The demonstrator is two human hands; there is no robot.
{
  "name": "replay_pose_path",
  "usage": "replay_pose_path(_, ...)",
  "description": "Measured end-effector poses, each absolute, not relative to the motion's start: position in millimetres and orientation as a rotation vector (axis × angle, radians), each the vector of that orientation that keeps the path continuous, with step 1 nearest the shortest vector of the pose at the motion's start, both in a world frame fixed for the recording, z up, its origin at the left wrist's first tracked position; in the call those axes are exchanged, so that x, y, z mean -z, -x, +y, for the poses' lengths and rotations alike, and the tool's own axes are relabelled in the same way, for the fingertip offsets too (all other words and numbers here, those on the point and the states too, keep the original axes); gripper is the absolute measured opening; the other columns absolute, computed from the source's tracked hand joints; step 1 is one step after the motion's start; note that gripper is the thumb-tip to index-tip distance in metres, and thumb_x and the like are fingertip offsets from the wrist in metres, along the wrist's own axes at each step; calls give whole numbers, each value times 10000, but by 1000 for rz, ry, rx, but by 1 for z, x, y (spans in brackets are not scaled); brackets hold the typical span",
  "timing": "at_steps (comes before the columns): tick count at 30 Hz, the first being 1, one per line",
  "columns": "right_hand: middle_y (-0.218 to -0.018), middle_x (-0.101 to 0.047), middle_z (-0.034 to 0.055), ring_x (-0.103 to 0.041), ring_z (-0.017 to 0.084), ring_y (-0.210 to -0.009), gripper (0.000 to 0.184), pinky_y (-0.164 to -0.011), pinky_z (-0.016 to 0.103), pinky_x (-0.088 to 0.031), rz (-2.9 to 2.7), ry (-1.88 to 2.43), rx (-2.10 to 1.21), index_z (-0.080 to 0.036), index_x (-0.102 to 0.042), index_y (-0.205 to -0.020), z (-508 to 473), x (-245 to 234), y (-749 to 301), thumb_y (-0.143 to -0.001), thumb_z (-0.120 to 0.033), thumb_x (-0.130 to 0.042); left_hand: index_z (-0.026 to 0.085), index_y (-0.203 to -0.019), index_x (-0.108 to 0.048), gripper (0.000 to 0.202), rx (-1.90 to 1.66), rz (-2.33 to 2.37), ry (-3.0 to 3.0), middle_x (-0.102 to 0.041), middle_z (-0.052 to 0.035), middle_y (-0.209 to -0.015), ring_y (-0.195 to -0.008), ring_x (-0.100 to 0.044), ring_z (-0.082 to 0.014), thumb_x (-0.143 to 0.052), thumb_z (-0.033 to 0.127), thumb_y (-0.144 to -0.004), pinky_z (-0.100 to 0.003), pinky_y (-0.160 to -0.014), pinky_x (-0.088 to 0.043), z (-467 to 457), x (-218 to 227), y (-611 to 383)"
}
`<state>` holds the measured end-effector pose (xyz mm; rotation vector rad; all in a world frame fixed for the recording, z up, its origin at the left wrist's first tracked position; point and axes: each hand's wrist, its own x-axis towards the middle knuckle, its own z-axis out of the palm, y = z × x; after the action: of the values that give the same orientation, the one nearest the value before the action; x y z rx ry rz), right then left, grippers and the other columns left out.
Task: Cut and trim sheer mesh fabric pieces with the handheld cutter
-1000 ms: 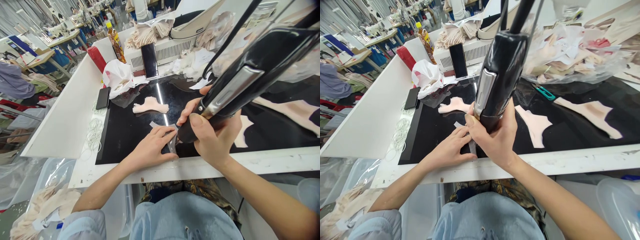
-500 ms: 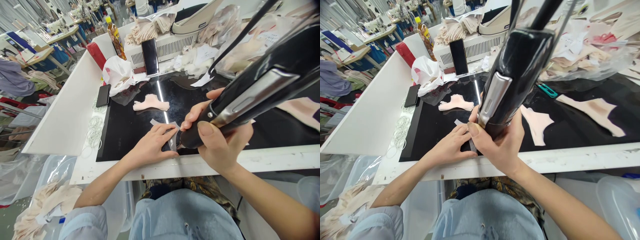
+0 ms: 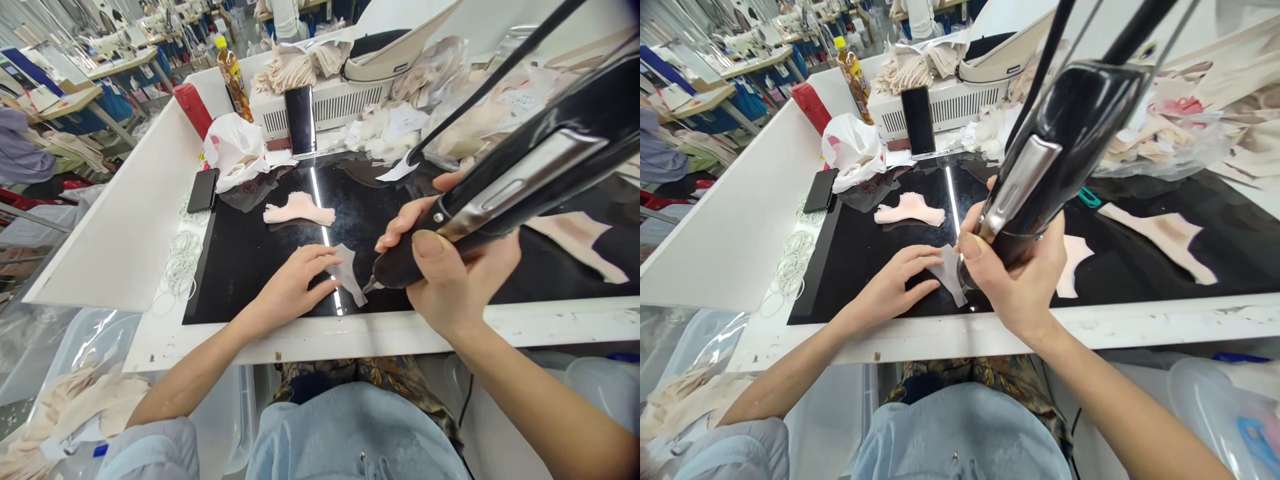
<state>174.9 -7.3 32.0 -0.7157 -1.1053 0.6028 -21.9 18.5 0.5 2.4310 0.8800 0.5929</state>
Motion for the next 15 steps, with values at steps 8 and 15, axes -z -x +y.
replay_pose_path(8,-806,-639,-18,-605,126,-585,348,-527,331,-548,-1112,711,-441,-327,-675,-1081,12,-32,-204,-762,-309,-813,196,-1059,-714,246,-579,858,-2552,-707,-41,-1065,-1018,-632,-164,-473,243,-1043,-418,-1106,-443,24,3,23)
replay_pose_path(15,-830,-654,-20,-607,113,-602,331,-540,319,-533,-1112,650,-382,-346,-694,-1099,23,-35,-206,-796,-248,-786,213,-1108,-712,253,-546,745,-2542,-694,-38,-990,-964,-638,-163,-473,257,-1042,-421,-1093,-455,22,-1,17)
